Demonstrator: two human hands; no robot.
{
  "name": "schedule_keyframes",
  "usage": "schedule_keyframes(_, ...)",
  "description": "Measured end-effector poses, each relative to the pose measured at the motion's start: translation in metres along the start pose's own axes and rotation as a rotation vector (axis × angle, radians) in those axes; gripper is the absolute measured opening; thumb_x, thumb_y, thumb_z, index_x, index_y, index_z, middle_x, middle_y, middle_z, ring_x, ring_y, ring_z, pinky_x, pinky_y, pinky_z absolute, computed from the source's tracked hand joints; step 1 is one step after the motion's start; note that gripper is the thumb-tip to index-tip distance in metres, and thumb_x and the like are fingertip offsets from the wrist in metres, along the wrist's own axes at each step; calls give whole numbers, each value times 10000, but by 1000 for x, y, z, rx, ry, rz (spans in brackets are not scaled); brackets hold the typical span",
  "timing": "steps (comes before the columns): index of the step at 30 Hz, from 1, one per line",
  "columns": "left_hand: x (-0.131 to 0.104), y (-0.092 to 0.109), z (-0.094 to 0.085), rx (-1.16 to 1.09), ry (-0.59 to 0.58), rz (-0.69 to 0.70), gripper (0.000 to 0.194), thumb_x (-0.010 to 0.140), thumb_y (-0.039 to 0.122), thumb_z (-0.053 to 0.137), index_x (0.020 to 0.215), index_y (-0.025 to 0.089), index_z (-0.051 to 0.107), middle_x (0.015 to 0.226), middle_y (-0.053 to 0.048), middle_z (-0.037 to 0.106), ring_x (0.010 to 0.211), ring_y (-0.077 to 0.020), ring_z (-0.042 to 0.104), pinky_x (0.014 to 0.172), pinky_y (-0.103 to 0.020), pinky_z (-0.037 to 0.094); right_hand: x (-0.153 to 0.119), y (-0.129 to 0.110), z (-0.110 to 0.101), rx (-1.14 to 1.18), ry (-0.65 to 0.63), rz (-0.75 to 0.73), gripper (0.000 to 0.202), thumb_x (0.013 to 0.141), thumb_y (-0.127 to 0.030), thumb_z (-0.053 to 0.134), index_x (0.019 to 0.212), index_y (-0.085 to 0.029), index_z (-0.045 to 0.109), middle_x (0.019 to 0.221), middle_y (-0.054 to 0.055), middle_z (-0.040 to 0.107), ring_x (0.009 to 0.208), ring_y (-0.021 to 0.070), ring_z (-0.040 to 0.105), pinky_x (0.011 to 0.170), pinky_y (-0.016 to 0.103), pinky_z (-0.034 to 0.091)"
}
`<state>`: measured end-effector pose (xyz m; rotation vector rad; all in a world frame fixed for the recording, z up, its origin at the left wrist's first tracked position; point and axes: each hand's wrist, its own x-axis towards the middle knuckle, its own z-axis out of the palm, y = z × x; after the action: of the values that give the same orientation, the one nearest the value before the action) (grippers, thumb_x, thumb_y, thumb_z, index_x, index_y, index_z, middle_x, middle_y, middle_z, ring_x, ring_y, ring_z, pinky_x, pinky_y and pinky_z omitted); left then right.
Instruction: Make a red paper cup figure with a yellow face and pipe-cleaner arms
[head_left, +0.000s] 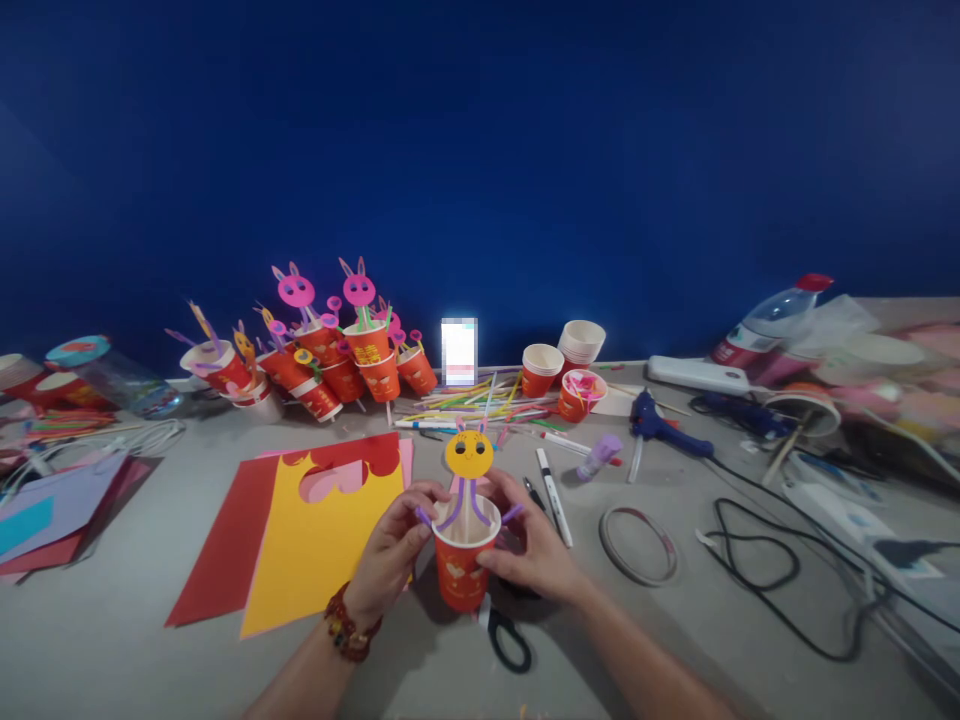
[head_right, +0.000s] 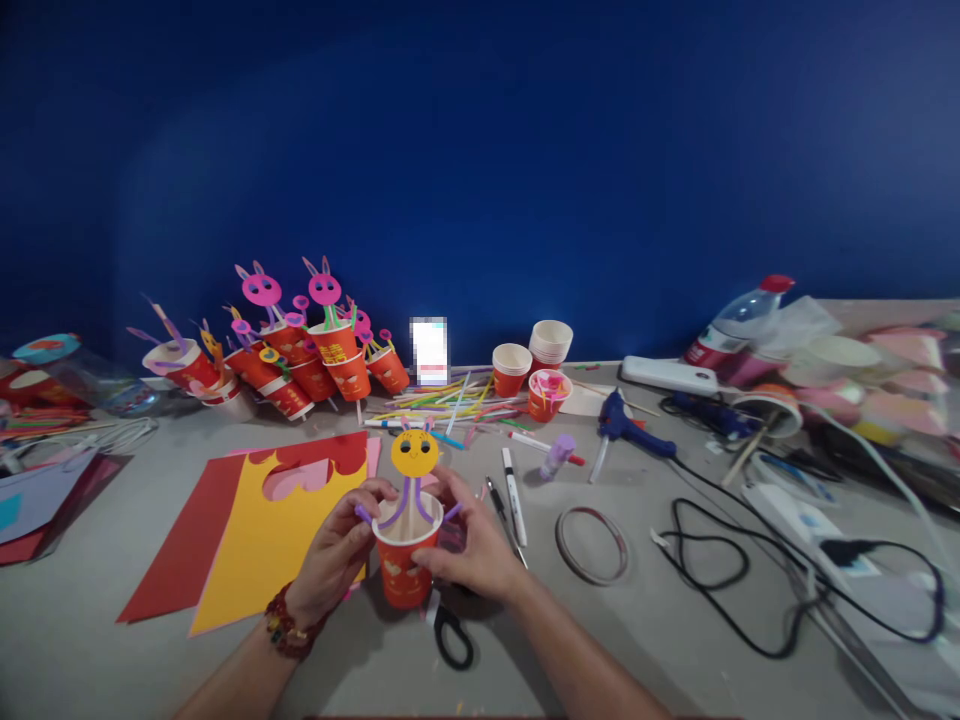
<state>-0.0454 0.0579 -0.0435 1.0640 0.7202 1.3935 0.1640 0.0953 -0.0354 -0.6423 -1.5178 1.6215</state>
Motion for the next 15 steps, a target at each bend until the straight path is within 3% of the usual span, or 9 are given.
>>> schedule_keyframes(15,1,4,3,0,40,-3,108,854,337,730,915,250,715,1115,-63,622,1067,-218,585,931,-328,473,0,-2,0,-59,5,-32,852,722,-458,837,1437,-280,410,1255,94,598,1174,281,577,1028,426,435)
